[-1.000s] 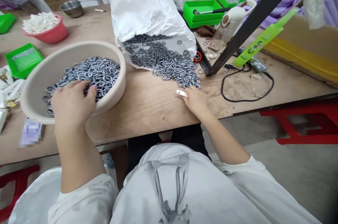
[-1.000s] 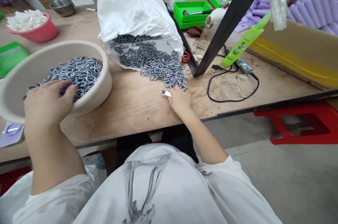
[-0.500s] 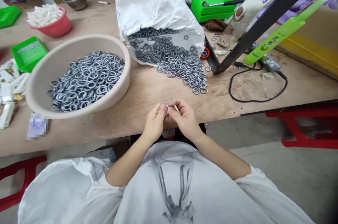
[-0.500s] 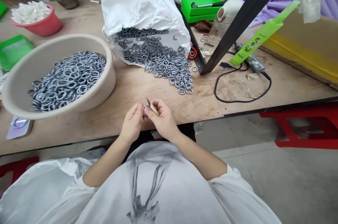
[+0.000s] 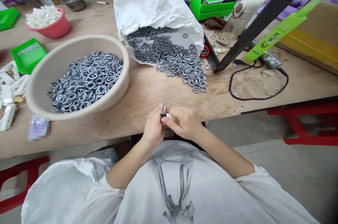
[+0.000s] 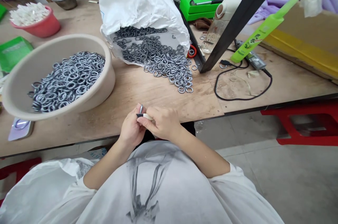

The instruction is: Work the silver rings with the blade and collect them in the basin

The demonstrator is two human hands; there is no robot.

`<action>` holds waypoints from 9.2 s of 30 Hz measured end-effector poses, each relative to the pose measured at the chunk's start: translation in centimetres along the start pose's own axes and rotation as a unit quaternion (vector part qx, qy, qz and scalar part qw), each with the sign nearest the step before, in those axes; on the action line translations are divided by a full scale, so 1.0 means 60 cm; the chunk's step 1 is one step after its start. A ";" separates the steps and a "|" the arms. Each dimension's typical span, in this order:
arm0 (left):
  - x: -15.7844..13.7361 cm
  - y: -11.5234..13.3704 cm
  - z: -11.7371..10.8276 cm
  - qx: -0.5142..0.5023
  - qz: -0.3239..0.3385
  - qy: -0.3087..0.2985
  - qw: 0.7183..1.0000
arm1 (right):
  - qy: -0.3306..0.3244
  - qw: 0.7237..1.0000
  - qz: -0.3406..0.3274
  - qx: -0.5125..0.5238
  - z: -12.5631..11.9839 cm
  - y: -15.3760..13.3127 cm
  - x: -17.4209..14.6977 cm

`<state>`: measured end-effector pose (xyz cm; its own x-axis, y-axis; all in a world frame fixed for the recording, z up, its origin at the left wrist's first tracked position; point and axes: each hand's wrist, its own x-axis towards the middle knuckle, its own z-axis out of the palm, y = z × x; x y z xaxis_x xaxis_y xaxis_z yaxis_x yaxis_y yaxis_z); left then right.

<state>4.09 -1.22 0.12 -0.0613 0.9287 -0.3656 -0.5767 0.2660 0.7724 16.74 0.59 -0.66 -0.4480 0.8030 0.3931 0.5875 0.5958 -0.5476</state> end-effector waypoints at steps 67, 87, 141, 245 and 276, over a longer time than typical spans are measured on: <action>0.060 -0.008 -0.080 0.556 0.194 -0.020 0.808 | -0.048 0.975 0.213 -0.040 0.025 0.103 0.030; 0.019 0.004 -0.034 0.099 -0.003 -0.117 0.988 | -0.024 0.920 0.163 0.355 0.006 0.035 0.040; 0.003 0.007 -0.033 0.036 -0.049 -0.033 0.998 | -0.040 0.988 0.048 0.139 0.001 0.006 0.018; 0.000 0.005 -0.042 0.038 -0.041 -0.087 0.995 | -0.048 0.996 0.002 0.081 -0.006 0.002 0.002; 0.012 -0.014 -0.044 0.104 0.068 -0.034 0.992 | 0.071 0.883 0.241 0.396 0.046 0.004 0.017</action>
<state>2.41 -1.47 -2.17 -0.0666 0.9731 -0.2204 -0.3852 0.1787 0.9054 14.56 1.50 -2.45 -0.1516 0.9879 0.0316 0.0062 0.0329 -0.9994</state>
